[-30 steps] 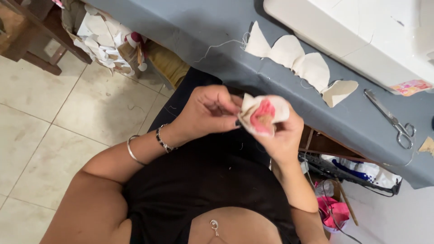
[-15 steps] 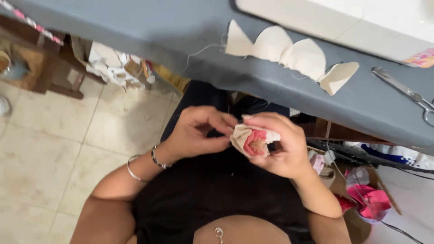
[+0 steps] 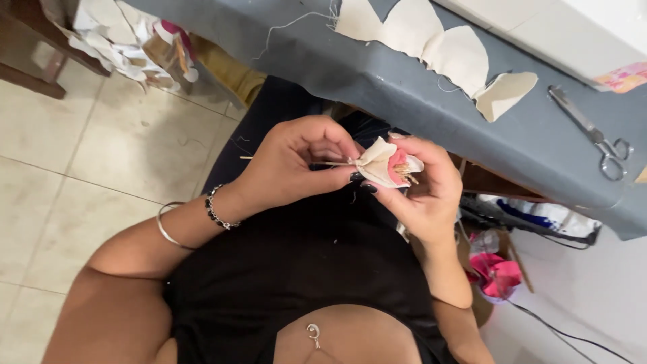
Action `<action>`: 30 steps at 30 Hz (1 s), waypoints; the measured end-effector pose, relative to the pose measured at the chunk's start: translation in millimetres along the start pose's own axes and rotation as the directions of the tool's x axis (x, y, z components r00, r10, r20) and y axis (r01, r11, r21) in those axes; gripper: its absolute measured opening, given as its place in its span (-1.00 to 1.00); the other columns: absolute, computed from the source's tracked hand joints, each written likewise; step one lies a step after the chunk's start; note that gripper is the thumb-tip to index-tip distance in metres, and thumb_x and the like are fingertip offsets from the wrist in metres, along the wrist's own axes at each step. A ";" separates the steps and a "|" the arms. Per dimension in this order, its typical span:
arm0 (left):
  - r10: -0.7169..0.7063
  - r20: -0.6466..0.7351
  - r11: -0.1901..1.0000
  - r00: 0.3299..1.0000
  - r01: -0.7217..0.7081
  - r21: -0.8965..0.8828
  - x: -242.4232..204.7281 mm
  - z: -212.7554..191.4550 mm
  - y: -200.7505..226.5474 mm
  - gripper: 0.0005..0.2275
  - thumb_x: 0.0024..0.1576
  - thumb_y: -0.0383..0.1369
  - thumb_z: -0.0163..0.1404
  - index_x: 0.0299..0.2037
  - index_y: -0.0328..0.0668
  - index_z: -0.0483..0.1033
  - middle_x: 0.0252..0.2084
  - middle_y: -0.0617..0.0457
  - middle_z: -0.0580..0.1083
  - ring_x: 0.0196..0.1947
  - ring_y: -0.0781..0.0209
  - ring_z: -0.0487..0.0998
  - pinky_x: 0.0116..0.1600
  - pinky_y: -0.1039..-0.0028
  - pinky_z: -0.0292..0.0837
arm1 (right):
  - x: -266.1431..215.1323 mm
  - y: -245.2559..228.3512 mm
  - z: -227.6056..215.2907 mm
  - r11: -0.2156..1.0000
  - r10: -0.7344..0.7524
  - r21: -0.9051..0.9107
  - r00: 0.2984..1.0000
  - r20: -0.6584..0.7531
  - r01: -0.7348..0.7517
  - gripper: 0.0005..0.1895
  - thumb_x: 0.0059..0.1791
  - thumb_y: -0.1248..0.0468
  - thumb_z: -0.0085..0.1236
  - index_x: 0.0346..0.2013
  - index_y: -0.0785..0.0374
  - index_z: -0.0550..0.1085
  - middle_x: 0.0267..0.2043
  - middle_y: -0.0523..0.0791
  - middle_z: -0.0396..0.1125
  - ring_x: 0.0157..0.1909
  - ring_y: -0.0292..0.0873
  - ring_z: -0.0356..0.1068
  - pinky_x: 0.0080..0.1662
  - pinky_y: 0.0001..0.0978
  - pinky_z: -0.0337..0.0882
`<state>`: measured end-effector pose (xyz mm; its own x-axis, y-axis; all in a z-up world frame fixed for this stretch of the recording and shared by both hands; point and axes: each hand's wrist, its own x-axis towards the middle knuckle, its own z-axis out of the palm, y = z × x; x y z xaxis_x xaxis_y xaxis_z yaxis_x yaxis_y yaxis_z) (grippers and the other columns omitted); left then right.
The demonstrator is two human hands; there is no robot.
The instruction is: Assembling and sewing fabric flowers from individual petals
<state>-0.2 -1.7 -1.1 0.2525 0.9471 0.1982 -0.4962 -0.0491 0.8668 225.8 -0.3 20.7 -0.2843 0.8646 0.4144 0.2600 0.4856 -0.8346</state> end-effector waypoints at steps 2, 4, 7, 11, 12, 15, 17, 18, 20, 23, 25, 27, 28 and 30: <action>-0.008 0.000 1.000 1.000 0.008 0.008 2.6 -3.3 2.1 -0.80 0.08 -0.56 0.23 -0.12 -0.35 0.55 -0.22 -0.05 0.62 -0.14 0.22 0.68 0.02 0.40 0.64 | 2.5 1.8 -0.2 0.999 -0.029 -0.020 0.999 0.018 0.029 -0.40 -0.17 0.37 0.52 0.08 0.47 0.45 0.05 0.08 0.37 0.12 -0.03 0.40 0.20 -0.21 0.37; -0.016 -0.002 1.000 1.000 0.017 0.022 3.1 -5.2 4.8 -0.80 0.08 -0.54 0.23 -0.11 -0.32 0.55 -0.23 -0.04 0.63 -0.12 0.21 0.69 0.04 0.39 0.63 | 6.7 1.9 -0.4 0.998 -0.058 -0.031 0.998 0.036 0.060 -0.39 -0.18 0.39 0.52 0.08 0.50 0.43 0.07 0.12 0.35 0.13 0.03 0.42 0.22 -0.16 0.38; -0.021 0.008 0.999 1.000 0.021 0.031 1.0 -6.6 7.2 -0.80 0.10 -0.51 0.22 -0.09 -0.29 0.55 -0.24 -0.05 0.63 -0.12 0.23 0.67 0.04 0.38 0.62 | 15.0 -4.8 0.0 0.990 -0.128 -0.041 0.987 0.094 0.132 -0.39 -0.15 0.42 0.48 0.09 0.57 0.37 0.07 0.21 0.33 0.14 0.21 0.44 0.20 -0.02 0.42; -0.032 0.044 0.995 0.998 0.028 0.096 -0.2 -9.9 9.7 -0.81 0.08 -0.50 0.21 -0.12 -0.28 0.56 -0.27 -0.10 0.64 -0.14 0.20 0.68 -0.01 0.34 0.63 | 30.1 -20.4 -1.4 0.978 -0.158 -0.087 0.946 0.282 0.189 -0.30 -0.10 0.45 0.38 0.25 0.54 0.26 0.14 0.25 0.32 0.08 0.23 0.46 0.12 0.07 0.45; -0.041 0.078 0.992 0.996 0.031 0.120 -0.1 -10.5 11.8 -0.83 0.08 -0.50 0.20 -0.15 -0.25 0.57 -0.28 -0.09 0.65 -0.14 0.19 0.69 -0.03 0.34 0.64 | 34.1 -23.9 -2.7 0.974 -0.156 -0.102 0.927 0.340 0.202 -0.28 -0.11 0.43 0.38 0.26 0.55 0.25 0.13 0.25 0.34 -0.03 0.19 0.50 0.04 0.07 0.49; -0.073 0.105 0.993 0.992 0.062 0.103 -0.6 -14.0 11.1 -0.85 0.09 -0.49 0.17 -0.14 -0.23 0.57 -0.28 -0.05 0.65 -0.14 0.19 0.70 0.01 0.33 0.63 | 38.0 -23.1 -5.0 0.967 -0.159 -0.125 0.909 0.384 0.222 -0.54 -0.17 0.40 0.45 -0.04 0.47 0.49 -0.03 0.15 0.45 -0.05 0.19 0.53 -0.02 -0.06 0.49; -0.079 0.108 0.992 0.991 0.067 0.107 0.3 -16.0 9.9 -0.85 0.09 -0.49 0.17 -0.15 -0.23 0.57 -0.28 -0.05 0.66 -0.15 0.18 0.71 0.00 0.32 0.63 | 36.8 -23.2 -5.2 0.969 -0.151 -0.127 0.911 0.383 0.214 -0.58 -0.17 0.40 0.45 -0.08 0.45 0.51 -0.08 0.12 0.46 -0.09 0.16 0.52 -0.05 -0.11 0.49; -0.084 0.115 0.991 0.990 0.071 0.116 0.5 -17.0 9.5 -0.85 0.09 -0.49 0.16 -0.15 -0.23 0.56 -0.29 -0.05 0.66 -0.16 0.17 0.72 -0.01 0.32 0.63 | 36.0 -23.5 -5.1 0.969 -0.148 -0.128 0.914 0.377 0.209 -0.62 -0.17 0.41 0.45 -0.12 0.43 0.52 -0.13 0.08 0.48 -0.13 0.13 0.52 -0.07 -0.16 0.48; -0.093 0.116 0.991 0.989 0.080 0.110 0.6 -17.8 10.1 -0.83 0.09 -0.49 0.16 -0.13 -0.23 0.54 -0.29 -0.06 0.66 -0.17 0.18 0.72 0.00 0.33 0.63 | 37.0 -20.8 -5.8 0.968 -0.163 -0.118 0.910 0.382 0.222 -0.56 -0.17 0.41 0.46 -0.07 0.43 0.46 -0.13 0.10 0.48 -0.13 0.13 0.51 -0.07 -0.13 0.46; -0.122 0.127 0.988 0.984 0.109 0.108 2.5 -20.3 5.5 -0.84 0.07 -0.48 0.15 -0.15 -0.21 0.54 -0.32 -0.03 0.66 -0.20 0.21 0.72 -0.02 0.34 0.64 | 44.2 -24.2 -2.5 0.958 -0.196 -0.113 0.889 0.414 0.264 -0.57 -0.14 0.36 0.46 -0.07 0.36 0.45 -0.13 0.07 0.49 -0.15 0.12 0.51 -0.07 -0.10 0.41; -0.145 0.133 0.986 0.981 0.132 0.104 4.1 -20.8 7.7 -0.86 0.05 -0.48 0.14 -0.19 -0.18 0.56 -0.33 0.01 0.67 -0.22 0.24 0.72 -0.04 0.36 0.64 | 48.6 -30.8 -2.4 0.950 -0.207 -0.118 0.870 0.448 0.287 -0.66 -0.11 0.33 0.44 -0.12 0.30 0.50 -0.14 0.03 0.50 -0.15 0.11 0.52 -0.08 -0.11 0.38; -0.260 0.086 0.956 0.962 0.244 0.163 5.1 -20.3 16.6 -0.89 0.03 -0.53 0.16 -0.29 -0.16 0.55 -0.32 0.12 0.64 -0.27 0.44 0.69 -0.09 0.72 0.60 | 50.4 -38.1 -5.4 0.905 -0.085 -0.296 0.810 0.581 0.307 -0.71 0.07 0.23 0.27 0.00 0.13 0.36 -0.02 -0.02 0.44 -0.03 -0.05 0.51 0.06 -0.24 0.25; -0.261 0.083 0.956 0.962 0.246 0.160 5.6 -21.0 17.7 -0.89 0.03 -0.53 0.16 -0.29 -0.16 0.55 -0.32 0.12 0.64 -0.27 0.44 0.69 -0.09 0.72 0.60 | 51.5 -36.3 -6.1 0.906 -0.084 -0.294 0.808 0.583 0.306 -0.71 0.07 0.23 0.27 0.00 0.13 0.36 -0.02 -0.02 0.44 -0.03 -0.05 0.51 0.06 -0.24 0.25; -0.289 0.072 0.943 0.955 0.271 0.193 6.5 -22.6 19.7 -0.91 0.05 -0.49 0.18 -0.31 -0.13 0.54 -0.45 0.20 0.60 -0.36 0.49 0.63 -0.19 0.73 0.54 | 53.2 -32.4 -7.6 0.852 -0.152 -0.311 0.767 0.623 0.421 -0.86 0.10 0.23 0.20 -0.06 0.11 0.49 -0.01 -0.02 0.40 -0.15 -0.09 0.48 -0.05 -0.25 0.24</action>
<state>-27.1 10.6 6.9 0.4439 0.8956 -0.0284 -0.2396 0.1492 0.9593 209.2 31.0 72.5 -0.8328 0.5086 0.2187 0.3884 0.8182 -0.4239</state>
